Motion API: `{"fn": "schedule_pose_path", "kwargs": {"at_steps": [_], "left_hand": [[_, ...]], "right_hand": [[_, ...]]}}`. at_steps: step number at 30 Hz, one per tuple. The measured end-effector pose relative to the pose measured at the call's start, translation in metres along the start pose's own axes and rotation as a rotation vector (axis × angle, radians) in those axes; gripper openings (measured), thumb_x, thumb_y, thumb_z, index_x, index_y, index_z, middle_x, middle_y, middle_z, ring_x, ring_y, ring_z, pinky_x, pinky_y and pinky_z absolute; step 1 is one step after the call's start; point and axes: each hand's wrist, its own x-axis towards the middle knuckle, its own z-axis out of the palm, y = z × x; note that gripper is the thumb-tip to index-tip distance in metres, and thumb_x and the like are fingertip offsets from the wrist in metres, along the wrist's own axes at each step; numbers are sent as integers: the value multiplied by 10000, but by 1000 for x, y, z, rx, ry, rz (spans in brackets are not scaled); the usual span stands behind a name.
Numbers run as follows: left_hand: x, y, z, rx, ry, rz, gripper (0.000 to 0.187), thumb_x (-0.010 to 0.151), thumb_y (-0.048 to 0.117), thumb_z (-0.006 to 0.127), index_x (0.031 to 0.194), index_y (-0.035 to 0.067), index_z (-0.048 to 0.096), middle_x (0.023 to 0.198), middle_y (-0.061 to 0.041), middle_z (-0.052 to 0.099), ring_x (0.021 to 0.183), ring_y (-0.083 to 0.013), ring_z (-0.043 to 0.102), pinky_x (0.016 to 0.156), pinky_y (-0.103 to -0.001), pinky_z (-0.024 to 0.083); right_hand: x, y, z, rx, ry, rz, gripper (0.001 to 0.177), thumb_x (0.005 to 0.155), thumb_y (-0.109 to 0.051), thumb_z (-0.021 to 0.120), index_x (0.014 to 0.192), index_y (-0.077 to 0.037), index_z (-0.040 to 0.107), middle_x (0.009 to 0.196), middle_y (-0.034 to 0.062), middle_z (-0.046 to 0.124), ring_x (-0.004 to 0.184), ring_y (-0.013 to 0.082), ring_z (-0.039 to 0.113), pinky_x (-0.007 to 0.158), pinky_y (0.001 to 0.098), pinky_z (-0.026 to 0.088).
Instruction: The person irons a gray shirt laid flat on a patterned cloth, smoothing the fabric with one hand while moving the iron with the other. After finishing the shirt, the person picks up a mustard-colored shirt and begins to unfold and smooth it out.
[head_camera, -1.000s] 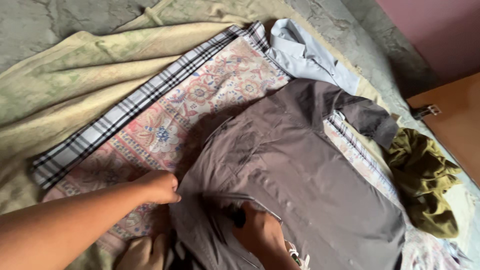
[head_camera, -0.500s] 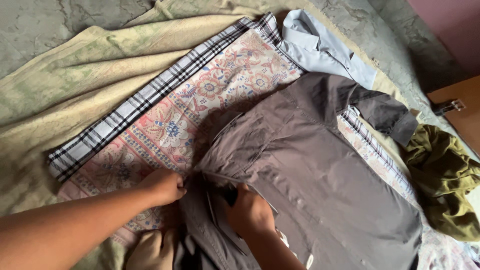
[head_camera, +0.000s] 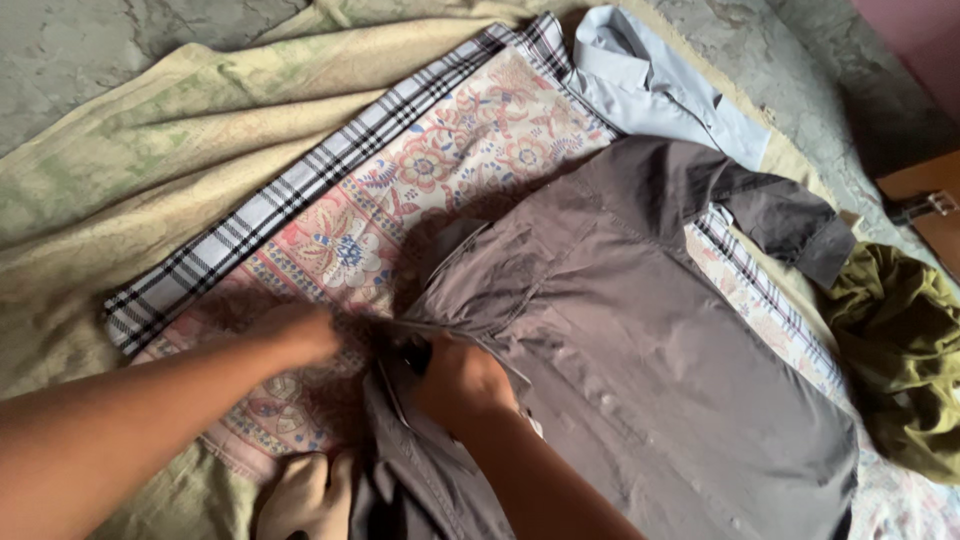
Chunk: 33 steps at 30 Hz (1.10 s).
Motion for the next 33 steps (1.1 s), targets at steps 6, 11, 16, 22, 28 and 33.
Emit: {"fn": "schedule_pose_path", "kwargs": {"at_steps": [6, 11, 16, 22, 28, 33], "left_hand": [[-21, 26, -46, -245, 374, -115, 341, 899, 365, 562, 975, 82, 737, 993, -198, 752, 945, -412, 716, 856, -536, 551], [-14, 33, -56, -358, 505, -82, 322, 912, 329, 540, 982, 69, 717, 1015, -215, 734, 966, -430, 690, 845, -530, 533], [-4, 26, -43, -386, 437, -92, 306, 896, 322, 548, 1013, 91, 711, 1002, -204, 742, 956, -420, 699, 844, -522, 538], [22, 13, 3, -232, 348, -21, 297, 906, 339, 547, 1005, 119, 721, 994, -186, 751, 939, -404, 717, 844, -516, 547], [5, 4, 22, -239, 106, 63, 247, 852, 295, 598, 925, 96, 727, 899, -174, 766, 874, -353, 745, 793, -478, 564], [4, -7, 22, -258, 86, 78, 249, 853, 309, 609, 928, 94, 711, 877, -166, 762, 850, -345, 744, 780, -478, 566]], "right_hand": [[-11, -29, -25, 170, 35, -51, 508, 845, -433, 631, 1257, -137, 641, 1204, 189, 692, 1120, 342, 669, 949, 448, 533], [-23, -25, 14, -66, 153, -371, 388, 900, -341, 621, 1203, -99, 646, 1099, 234, 715, 1013, 381, 709, 891, 487, 563], [-28, -22, 22, 101, 216, -161, 330, 869, -339, 630, 1129, -139, 664, 1083, 167, 727, 945, 379, 721, 812, 508, 571], [-7, -17, 6, 64, 284, 79, 384, 974, -362, 542, 1177, -41, 600, 1002, 185, 746, 891, 347, 763, 733, 447, 624], [-37, 18, 21, 169, 308, 357, 499, 921, -527, 604, 1119, -69, 625, 1018, 210, 747, 952, 385, 732, 828, 467, 593], [-34, 27, 24, 196, 323, 418, 442, 904, -445, 616, 1129, -65, 619, 1015, 212, 744, 952, 385, 733, 830, 467, 593]]}}
